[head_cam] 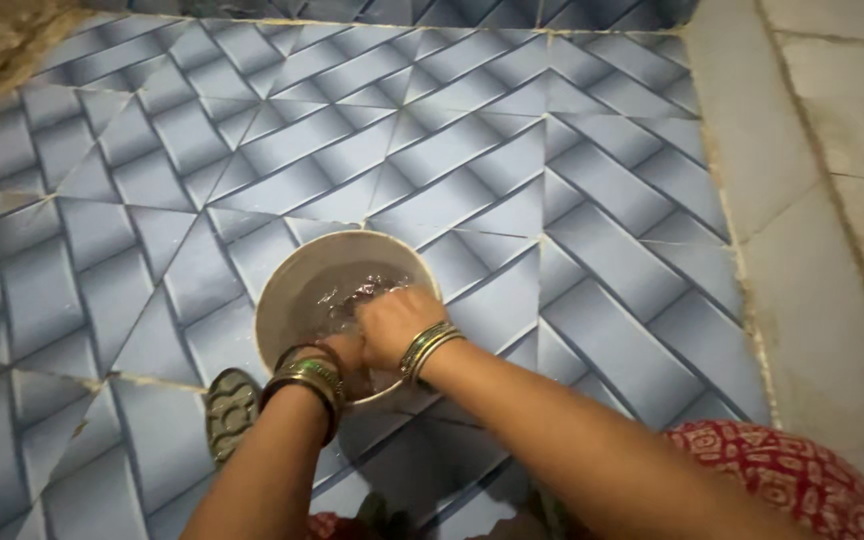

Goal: The person splashes water from a bucket onto the tiled floor and scrubs the surface with a handheld broom.

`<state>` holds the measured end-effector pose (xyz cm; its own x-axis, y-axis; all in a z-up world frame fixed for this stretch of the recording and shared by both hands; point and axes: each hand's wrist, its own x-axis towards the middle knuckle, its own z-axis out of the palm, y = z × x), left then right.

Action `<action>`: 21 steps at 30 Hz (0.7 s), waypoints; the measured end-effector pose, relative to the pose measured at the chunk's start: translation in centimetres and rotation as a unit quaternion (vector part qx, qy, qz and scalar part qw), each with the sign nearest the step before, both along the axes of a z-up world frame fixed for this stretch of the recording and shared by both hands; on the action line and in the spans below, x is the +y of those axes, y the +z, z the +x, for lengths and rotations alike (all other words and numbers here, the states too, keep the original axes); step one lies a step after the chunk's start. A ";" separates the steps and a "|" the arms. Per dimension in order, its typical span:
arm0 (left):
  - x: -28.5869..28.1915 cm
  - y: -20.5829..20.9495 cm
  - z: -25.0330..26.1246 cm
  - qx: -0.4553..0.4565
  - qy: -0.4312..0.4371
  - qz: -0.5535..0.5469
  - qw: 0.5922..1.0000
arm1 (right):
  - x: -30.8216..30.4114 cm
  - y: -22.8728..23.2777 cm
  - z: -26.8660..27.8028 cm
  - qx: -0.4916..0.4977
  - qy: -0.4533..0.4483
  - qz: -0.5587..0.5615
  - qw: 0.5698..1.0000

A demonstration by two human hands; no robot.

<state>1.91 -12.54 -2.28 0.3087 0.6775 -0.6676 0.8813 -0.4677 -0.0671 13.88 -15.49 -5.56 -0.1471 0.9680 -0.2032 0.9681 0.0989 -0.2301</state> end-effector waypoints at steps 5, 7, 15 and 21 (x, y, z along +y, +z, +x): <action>1.7 -3.7 -0.8 -0.076 0.084 0.129 0.985 | 0.1 -0.7 -0.4 -0.033 0.046 0.132 0.990; 2.4 -5.2 -0.8 -0.077 0.144 0.083 0.983 | 0.3 0.1 -0.5 -0.024 0.033 -0.036 0.999; 1.2 -1.4 -0.6 -0.109 0.108 0.115 0.981 | 0.2 1.7 -0.4 -0.017 0.012 -0.059 0.998; 1.3 -0.9 -3.9 -0.321 0.086 0.344 0.878 | -0.2 2.5 -0.5 0.043 0.025 0.140 0.989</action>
<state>-1.97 -11.29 -3.23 0.3262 0.9256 0.1919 0.8945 -0.3679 0.2540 13.36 -15.68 -3.07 -0.2006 0.9758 0.0870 0.9386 0.2169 -0.2683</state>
